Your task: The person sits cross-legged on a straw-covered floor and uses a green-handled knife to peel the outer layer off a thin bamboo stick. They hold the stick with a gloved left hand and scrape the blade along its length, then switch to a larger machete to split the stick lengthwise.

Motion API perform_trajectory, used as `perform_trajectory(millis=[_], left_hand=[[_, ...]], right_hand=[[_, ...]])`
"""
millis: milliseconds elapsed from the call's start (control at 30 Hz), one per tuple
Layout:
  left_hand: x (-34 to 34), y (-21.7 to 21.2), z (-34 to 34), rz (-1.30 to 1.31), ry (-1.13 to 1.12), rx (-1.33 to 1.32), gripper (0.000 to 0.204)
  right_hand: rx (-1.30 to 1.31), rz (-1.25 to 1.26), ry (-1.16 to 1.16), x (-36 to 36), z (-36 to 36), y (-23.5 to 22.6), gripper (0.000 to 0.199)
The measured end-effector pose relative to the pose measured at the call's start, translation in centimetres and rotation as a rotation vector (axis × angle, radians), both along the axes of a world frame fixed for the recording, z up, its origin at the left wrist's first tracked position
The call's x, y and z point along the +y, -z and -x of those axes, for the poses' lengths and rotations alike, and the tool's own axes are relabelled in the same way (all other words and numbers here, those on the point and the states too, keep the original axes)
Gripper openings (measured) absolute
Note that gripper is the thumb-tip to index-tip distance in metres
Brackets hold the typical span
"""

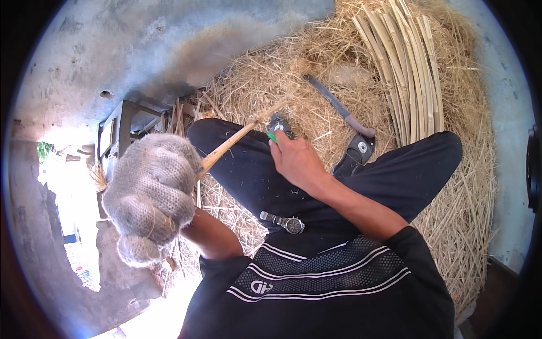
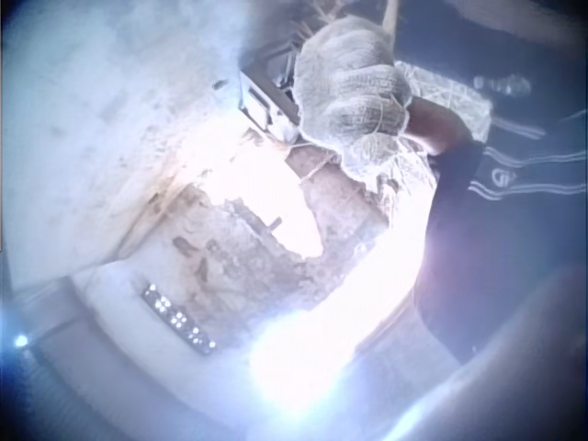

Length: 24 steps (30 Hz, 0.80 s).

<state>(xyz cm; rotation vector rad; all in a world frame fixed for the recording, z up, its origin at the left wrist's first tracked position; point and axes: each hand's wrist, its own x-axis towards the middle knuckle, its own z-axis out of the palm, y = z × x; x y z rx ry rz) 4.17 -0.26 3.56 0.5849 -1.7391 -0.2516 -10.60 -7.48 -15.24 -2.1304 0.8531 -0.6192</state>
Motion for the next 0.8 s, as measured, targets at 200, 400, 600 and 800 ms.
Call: perform_trajectory(millis=[200,400,600,800], left_hand=[[0.5,-1.0,-0.9,-0.05,-0.022,-0.104,0.048],[0.5,-0.2,-1.2,-0.021,-0.1,-0.035,0.04],[0.9,0.1,-1.8,-0.025,-0.073,-0.031,0.04],[0.3,-1.0,-1.3,-0.112,-0.015,-0.052,0.041]], right_hand=[[-0.293,0.009,-0.119,2.2,-1.1,-3.9,0.02],[-0.094,0.029,-0.02,-0.3,-2.4,-0.5,0.021],[-0.1,-0.015,-0.025,0.4,-2.2,-1.8,0.023],[0.0,0.028,0.012,-1.5,-2.7,0.7,0.026]])
